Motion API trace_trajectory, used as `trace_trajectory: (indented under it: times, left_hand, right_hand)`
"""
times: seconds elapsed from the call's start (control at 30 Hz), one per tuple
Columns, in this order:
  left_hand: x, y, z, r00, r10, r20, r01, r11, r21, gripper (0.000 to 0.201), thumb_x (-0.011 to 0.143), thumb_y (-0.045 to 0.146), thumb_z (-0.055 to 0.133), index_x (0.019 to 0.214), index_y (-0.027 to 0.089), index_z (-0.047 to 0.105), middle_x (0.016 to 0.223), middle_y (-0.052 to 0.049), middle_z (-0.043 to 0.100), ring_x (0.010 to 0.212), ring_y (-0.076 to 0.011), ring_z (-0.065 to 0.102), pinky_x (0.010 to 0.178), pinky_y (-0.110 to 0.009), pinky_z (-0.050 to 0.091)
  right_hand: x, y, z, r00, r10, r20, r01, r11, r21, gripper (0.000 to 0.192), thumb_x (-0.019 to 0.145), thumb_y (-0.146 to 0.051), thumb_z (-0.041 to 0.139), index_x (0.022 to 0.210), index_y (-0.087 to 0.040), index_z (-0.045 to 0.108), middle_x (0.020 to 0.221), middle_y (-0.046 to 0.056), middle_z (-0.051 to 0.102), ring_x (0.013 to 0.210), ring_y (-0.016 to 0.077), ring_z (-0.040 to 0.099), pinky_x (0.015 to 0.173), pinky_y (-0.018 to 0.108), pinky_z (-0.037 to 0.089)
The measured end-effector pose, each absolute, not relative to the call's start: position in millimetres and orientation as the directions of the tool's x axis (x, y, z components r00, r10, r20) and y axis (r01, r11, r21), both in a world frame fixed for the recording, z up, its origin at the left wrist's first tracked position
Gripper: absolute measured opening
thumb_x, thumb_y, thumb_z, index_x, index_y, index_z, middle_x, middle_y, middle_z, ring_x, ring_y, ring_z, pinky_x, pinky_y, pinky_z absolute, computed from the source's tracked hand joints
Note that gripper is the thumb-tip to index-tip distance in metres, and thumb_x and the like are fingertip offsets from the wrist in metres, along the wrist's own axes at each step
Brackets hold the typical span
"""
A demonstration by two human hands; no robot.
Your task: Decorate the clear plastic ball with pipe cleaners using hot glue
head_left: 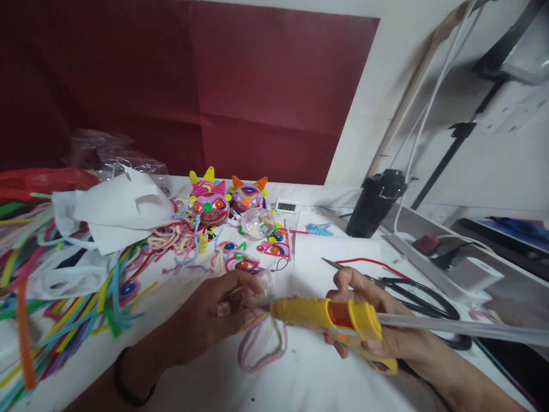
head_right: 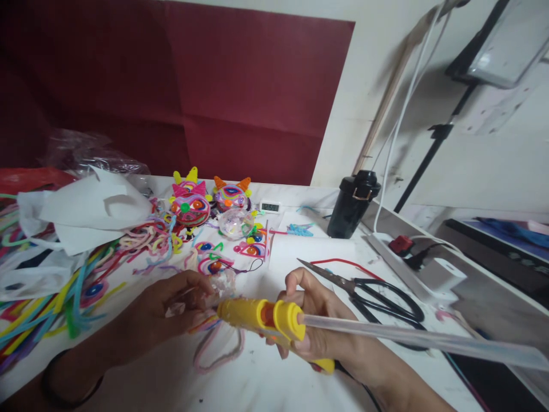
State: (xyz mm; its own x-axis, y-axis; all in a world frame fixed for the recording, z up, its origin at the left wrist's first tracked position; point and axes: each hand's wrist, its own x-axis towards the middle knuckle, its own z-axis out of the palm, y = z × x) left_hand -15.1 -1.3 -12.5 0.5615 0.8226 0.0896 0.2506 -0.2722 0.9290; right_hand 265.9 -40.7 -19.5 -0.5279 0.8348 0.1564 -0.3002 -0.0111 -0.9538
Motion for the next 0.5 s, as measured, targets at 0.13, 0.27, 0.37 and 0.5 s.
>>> trace_trajectory:
  times: [0.13,0.27,0.37,0.5]
  left_hand:
    - [-15,-2,-13,0.574,0.814,0.083,0.258,-0.276,0.926,0.017,0.083,0.034,0.062,0.097,0.024,0.061,0.077,0.004,0.051,0.07,-0.0127,0.047,0.065,-0.024,0.042]
    - [-14,-2,-12,0.563,0.823,0.078,0.259,-0.265,0.929,0.019,0.082,0.036,0.063,0.096,0.024,0.061,0.077,0.003,0.052,0.071,-0.013,0.048,0.064,-0.024,0.042]
    - [-14,-2,-10,0.553,0.829,0.085,0.258,-0.268,0.928,0.018,0.081,0.035,0.065,0.094,0.024,0.061,0.078,0.003,0.053,0.072,-0.0131,0.049,0.066,-0.024,0.043]
    - [-13,-3,-8,0.547,0.832,0.088,0.245,-0.26,0.934,0.017,0.081,0.036,0.065,0.092,0.024,0.061,0.076,0.004,0.052,0.071,-0.0128,0.049,0.066,-0.023,0.043]
  right_hand:
    - [267,-42,-23,-0.521,0.841,0.146,-0.305,-0.023,-0.952,0.052,0.069,-0.037,0.081,0.097,-0.025,0.039,0.085,0.004,0.068,0.071,0.0187,0.067,0.056,0.026,0.047]
    - [267,-44,-18,-0.492,0.859,0.143,-0.311,-0.02,-0.95,0.052,0.068,-0.036,0.082,0.096,-0.026,0.04,0.084,0.003,0.068,0.072,0.0188,0.066,0.056,0.025,0.046]
    - [268,-46,-12,-0.492,0.863,0.117,-0.274,-0.026,-0.961,0.052,0.069,-0.039,0.081,0.096,-0.026,0.039,0.086,0.004,0.069,0.071,0.0182,0.065,0.057,0.026,0.045]
    - [271,-48,-8,-0.484,0.871,0.082,-0.232,-0.037,-0.972,0.053,0.069,-0.04,0.081,0.096,-0.025,0.038,0.086,0.004,0.068,0.071,0.0181,0.064,0.06,0.028,0.044]
